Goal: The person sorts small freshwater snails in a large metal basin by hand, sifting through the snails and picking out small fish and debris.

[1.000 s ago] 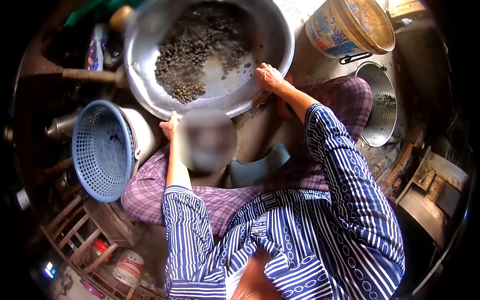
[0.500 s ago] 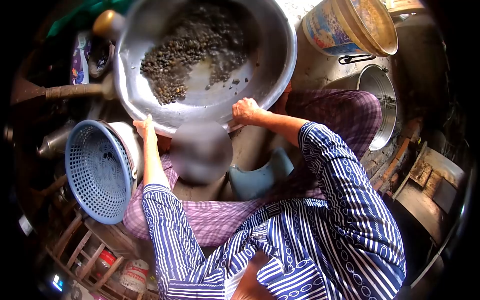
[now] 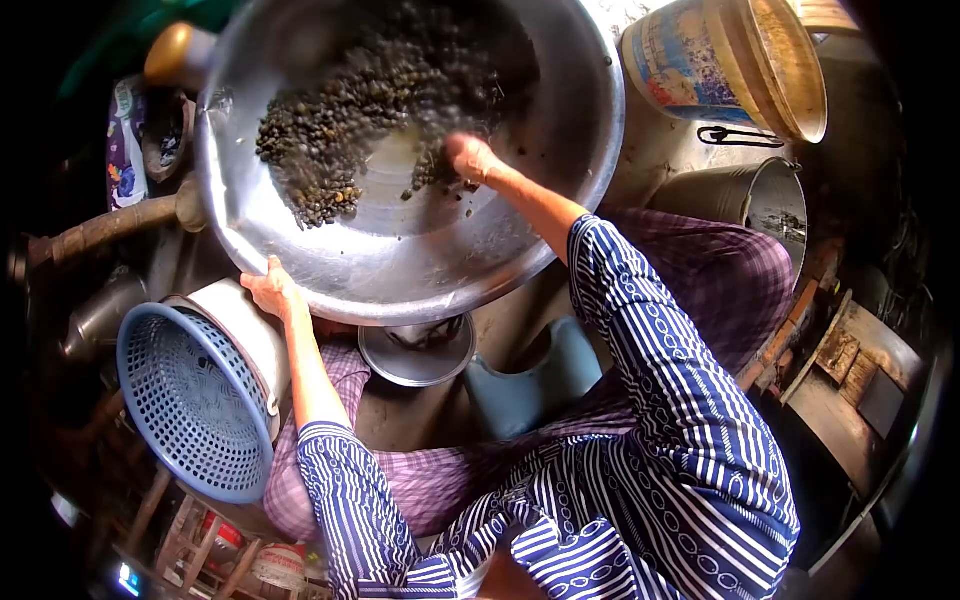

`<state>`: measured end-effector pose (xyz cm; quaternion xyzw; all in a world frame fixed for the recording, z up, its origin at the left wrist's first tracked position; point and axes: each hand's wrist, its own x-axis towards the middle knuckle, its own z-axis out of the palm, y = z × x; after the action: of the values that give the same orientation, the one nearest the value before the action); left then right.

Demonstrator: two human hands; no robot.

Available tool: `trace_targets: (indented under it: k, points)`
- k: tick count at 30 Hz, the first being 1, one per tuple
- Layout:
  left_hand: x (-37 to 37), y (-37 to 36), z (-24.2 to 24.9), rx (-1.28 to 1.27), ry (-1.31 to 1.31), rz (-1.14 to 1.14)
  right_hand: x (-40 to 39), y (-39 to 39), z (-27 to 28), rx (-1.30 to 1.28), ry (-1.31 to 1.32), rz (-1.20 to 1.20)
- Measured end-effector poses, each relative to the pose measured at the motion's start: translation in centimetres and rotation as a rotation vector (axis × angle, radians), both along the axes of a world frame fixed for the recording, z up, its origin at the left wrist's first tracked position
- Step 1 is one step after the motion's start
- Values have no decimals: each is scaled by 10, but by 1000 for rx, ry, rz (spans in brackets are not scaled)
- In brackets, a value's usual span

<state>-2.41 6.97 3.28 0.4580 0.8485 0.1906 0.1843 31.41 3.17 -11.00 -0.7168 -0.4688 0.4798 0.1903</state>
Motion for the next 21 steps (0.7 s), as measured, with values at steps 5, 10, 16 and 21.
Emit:
trace_targets:
  k: [5, 10, 16, 21]
  points:
    - [1, -1, 3, -6, -18, 17, 19, 14, 48, 99, -387, -264]
    - [2, -3, 3, 26, -19, 22, -2, 8, 40, 55, -374, -66]
    - [3, 0, 2, 3, 46, 20, -33, 31, 23, 84, -523, -67]
    - [-4, -2, -8, 22, -9, 40, -49, 24, 7, 121, -502, -140]
